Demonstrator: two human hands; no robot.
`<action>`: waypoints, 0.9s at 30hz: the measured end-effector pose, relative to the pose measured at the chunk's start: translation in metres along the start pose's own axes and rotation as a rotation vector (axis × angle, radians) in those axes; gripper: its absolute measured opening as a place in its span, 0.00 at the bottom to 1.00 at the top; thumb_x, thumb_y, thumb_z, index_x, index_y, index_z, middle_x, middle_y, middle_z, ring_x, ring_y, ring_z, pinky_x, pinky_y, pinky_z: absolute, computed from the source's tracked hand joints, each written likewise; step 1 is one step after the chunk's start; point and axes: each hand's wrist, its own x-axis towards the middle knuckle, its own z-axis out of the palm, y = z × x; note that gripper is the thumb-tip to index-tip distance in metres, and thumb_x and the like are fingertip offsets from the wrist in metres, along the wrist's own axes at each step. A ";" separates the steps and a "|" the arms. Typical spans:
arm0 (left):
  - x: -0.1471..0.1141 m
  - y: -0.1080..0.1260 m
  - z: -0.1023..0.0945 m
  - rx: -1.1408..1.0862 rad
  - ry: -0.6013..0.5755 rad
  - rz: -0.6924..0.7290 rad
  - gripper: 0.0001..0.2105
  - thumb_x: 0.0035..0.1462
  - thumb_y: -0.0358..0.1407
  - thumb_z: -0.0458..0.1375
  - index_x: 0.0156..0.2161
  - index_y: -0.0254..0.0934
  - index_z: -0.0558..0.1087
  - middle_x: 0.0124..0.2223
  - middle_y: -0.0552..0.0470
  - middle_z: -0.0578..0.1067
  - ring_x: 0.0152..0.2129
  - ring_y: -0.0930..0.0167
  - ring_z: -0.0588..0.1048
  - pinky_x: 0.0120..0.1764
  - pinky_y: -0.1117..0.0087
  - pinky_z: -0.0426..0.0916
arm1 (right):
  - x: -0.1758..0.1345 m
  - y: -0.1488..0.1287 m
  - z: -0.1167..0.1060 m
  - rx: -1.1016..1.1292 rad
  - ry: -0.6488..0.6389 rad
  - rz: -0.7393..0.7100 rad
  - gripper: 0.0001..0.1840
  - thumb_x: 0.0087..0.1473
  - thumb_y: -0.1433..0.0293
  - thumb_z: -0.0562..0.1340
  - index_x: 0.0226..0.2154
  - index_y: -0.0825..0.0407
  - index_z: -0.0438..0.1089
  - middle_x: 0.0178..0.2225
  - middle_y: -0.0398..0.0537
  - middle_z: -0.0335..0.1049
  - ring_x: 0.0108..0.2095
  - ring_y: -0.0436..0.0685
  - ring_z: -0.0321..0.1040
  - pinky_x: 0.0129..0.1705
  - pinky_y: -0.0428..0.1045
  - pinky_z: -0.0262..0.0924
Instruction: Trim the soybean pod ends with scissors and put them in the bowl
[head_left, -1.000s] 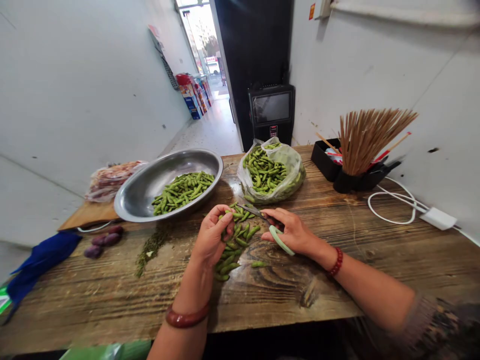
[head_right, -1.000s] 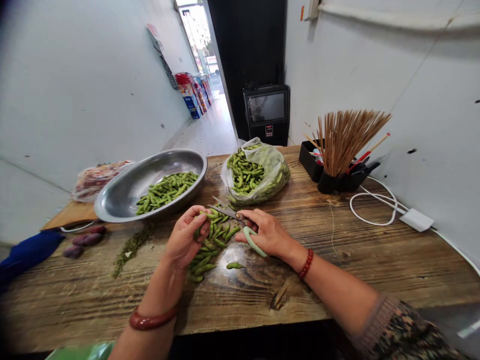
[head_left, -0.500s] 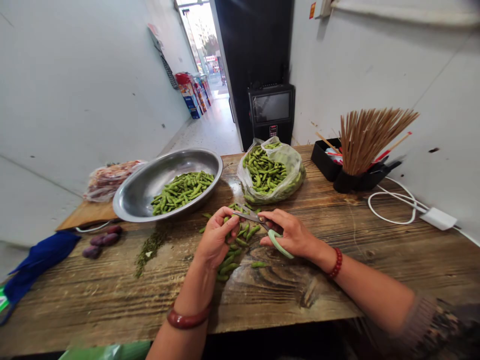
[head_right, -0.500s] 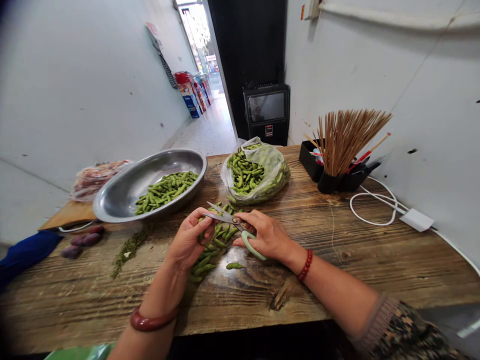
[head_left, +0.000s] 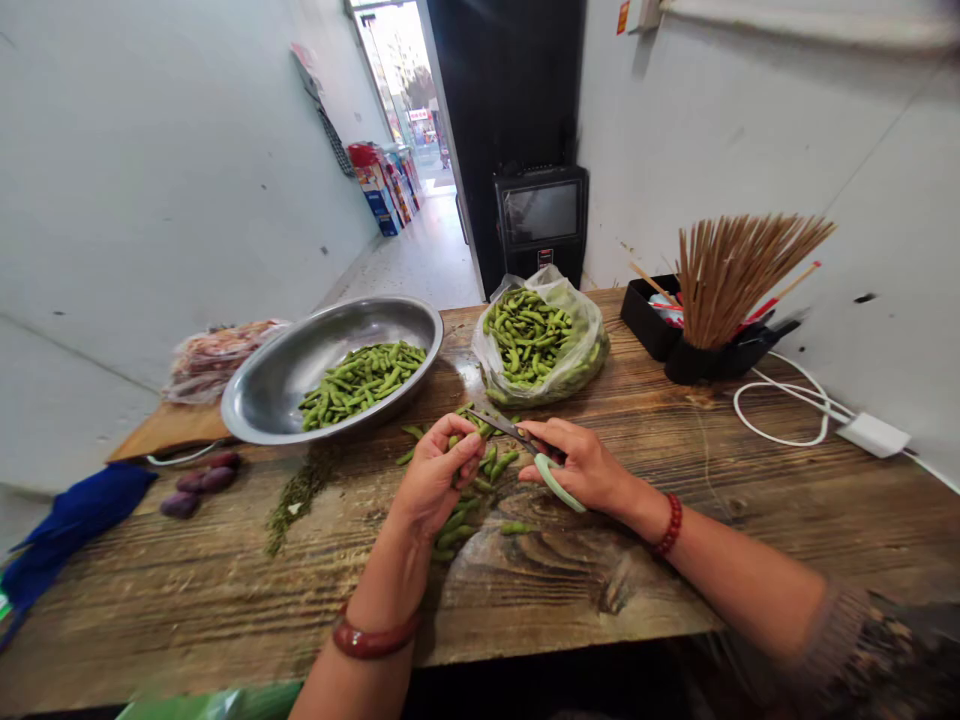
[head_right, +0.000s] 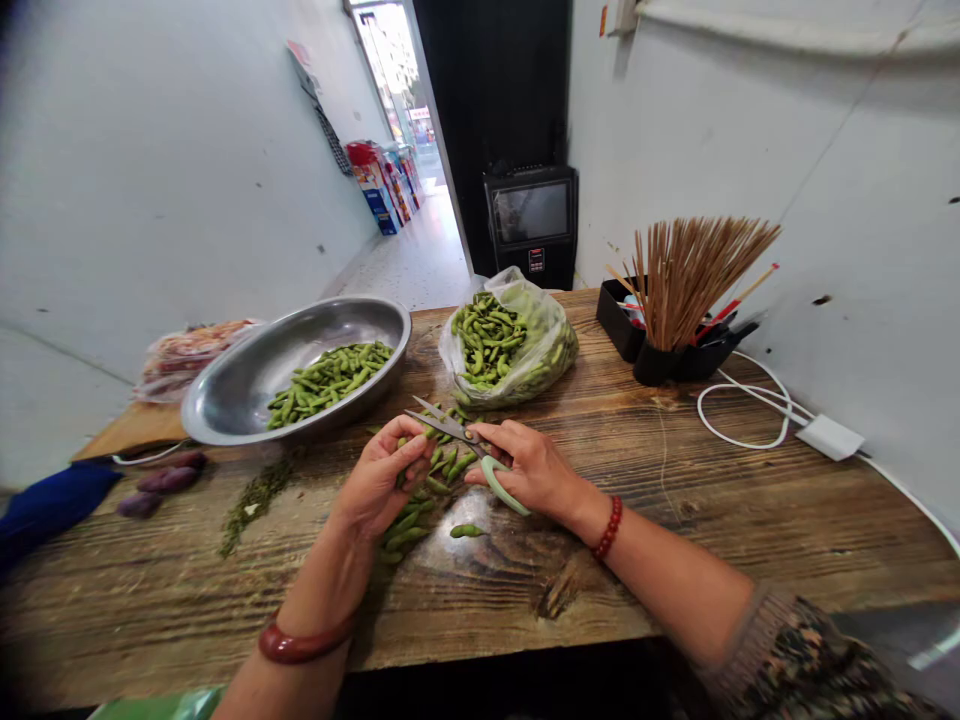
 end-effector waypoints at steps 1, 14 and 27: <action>0.000 0.000 0.000 -0.012 0.005 0.012 0.12 0.47 0.34 0.66 0.31 0.35 0.66 0.21 0.60 0.66 0.14 0.83 0.58 0.17 0.82 0.49 | 0.000 0.000 0.000 -0.002 0.002 -0.004 0.27 0.51 0.58 0.66 0.52 0.52 0.67 0.31 0.46 0.68 0.29 0.51 0.63 0.33 0.46 0.61; 0.007 0.017 -0.023 -0.318 0.144 0.093 0.08 0.48 0.35 0.61 0.30 0.36 0.65 0.28 0.56 0.68 0.18 0.79 0.63 0.16 0.81 0.54 | 0.000 0.004 0.000 0.017 0.037 0.072 0.27 0.49 0.59 0.67 0.50 0.54 0.70 0.38 0.52 0.74 0.36 0.57 0.71 0.40 0.49 0.66; 0.016 -0.009 -0.028 1.372 0.081 0.236 0.04 0.50 0.32 0.59 0.27 0.36 0.74 0.25 0.52 0.73 0.24 0.70 0.69 0.30 0.71 0.58 | 0.001 0.002 -0.002 -0.003 0.034 0.065 0.26 0.49 0.61 0.68 0.50 0.53 0.70 0.38 0.52 0.74 0.37 0.57 0.72 0.41 0.50 0.67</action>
